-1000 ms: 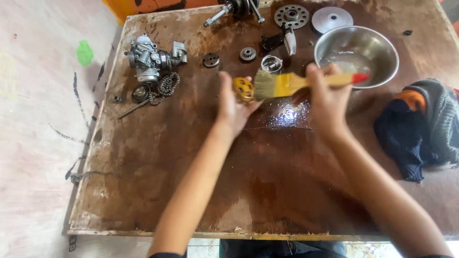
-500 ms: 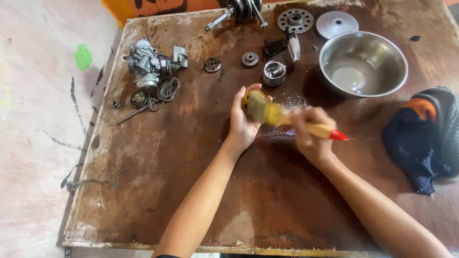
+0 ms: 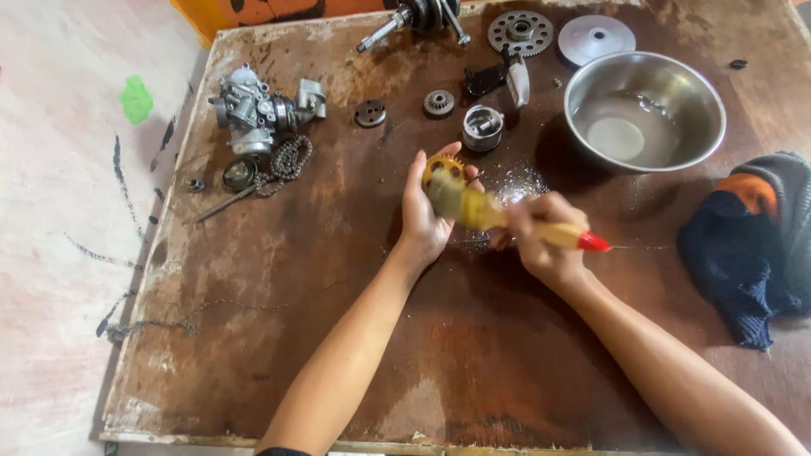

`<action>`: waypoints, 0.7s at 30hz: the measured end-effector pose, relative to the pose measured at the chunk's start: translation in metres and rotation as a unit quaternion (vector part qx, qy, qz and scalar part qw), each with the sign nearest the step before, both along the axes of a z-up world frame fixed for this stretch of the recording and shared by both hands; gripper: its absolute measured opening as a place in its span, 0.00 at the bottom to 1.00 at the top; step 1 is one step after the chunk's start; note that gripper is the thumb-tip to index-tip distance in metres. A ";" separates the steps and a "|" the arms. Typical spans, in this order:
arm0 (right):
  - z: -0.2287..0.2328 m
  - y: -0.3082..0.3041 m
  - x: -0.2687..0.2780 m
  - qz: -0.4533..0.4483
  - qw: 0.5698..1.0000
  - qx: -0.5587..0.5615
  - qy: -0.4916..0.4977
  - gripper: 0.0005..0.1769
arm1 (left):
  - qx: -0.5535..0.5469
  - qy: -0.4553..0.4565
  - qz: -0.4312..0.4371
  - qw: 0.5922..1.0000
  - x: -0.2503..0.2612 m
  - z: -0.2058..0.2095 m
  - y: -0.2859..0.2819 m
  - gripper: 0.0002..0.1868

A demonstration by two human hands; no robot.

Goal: Clean various motorcycle engine parts using a brush and solvent.

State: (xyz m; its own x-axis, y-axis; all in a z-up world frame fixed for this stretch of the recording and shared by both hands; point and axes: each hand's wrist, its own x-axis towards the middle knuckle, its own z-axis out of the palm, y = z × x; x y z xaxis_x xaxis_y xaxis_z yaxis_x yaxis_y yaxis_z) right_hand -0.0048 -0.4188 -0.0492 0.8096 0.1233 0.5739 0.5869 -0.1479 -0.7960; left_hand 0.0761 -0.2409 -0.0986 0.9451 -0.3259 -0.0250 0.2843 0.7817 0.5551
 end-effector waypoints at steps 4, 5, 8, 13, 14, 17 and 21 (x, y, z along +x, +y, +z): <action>-0.006 -0.004 0.003 -0.074 0.996 0.057 0.016 0.11 | 0.019 -0.007 0.016 1.000 -0.002 0.013 -0.001 0.31; -0.009 -0.007 0.001 -0.030 0.999 0.009 0.041 0.12 | 0.028 0.003 0.028 0.999 -0.002 0.010 0.001 0.31; -0.007 -0.001 -0.001 -0.070 0.996 0.029 -0.044 0.09 | 0.028 -0.008 0.022 0.999 -0.005 0.019 0.002 0.31; -0.005 -0.005 0.007 -0.064 0.995 0.075 -0.018 0.12 | 0.074 -0.041 0.033 0.996 -0.011 0.035 0.001 0.30; -0.007 -0.010 0.007 -0.064 0.996 0.049 0.030 0.13 | 0.081 -0.057 0.042 0.994 -0.012 0.033 0.001 0.28; -0.023 -0.010 0.016 -0.125 0.982 0.141 0.021 0.13 | 0.115 -0.056 0.065 0.990 -0.007 0.027 0.000 0.25; -0.012 -0.006 0.005 -0.041 0.995 0.042 0.081 0.15 | 0.119 -0.062 0.035 0.990 -0.007 0.034 -0.002 0.24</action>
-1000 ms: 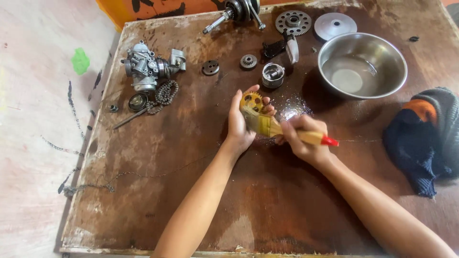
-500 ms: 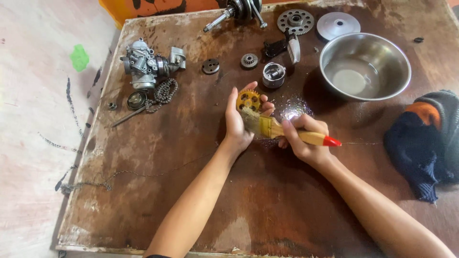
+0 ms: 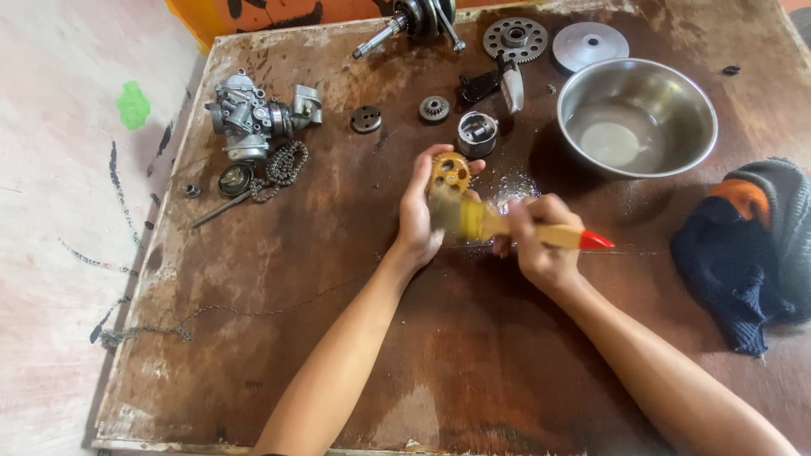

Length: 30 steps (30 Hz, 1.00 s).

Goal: Clean various motorcycle engine parts using a brush and solvent.

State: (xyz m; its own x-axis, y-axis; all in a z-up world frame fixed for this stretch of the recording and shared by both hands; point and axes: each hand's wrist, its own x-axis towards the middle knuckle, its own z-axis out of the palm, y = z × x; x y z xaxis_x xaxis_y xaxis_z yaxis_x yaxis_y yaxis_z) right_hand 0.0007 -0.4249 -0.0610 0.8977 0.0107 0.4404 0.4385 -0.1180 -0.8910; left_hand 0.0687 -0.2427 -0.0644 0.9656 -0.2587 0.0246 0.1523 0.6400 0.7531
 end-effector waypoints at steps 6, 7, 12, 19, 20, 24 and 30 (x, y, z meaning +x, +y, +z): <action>0.000 0.002 0.002 -0.009 0.997 0.048 -0.056 0.13 | 0.029 0.021 -0.045 0.998 -0.001 -0.002 -0.001 0.30; 0.001 0.003 0.001 -0.024 0.996 0.065 -0.053 0.12 | 0.005 -0.007 -0.056 0.998 0.004 -0.016 0.000 0.31; 0.006 0.007 0.002 -0.060 0.991 0.088 -0.082 0.11 | -0.058 -0.067 -0.088 0.992 -0.005 0.000 0.001 0.28; -0.009 -0.001 0.002 -0.076 0.992 0.088 -0.040 0.14 | 0.058 0.000 -0.040 0.998 -0.011 0.018 -0.002 0.30; -0.005 0.000 -0.002 -0.016 0.995 0.097 0.008 0.13 | 0.068 -0.058 -0.039 0.995 -0.009 0.013 -0.003 0.31; 0.011 0.009 -0.001 -0.069 0.985 0.146 -0.067 0.12 | 0.040 -0.061 -0.042 0.996 0.003 -0.029 0.001 0.31; -0.005 0.003 0.001 -0.052 0.995 0.089 0.016 0.13 | 0.024 -0.075 -0.039 0.996 -0.002 -0.002 -0.001 0.27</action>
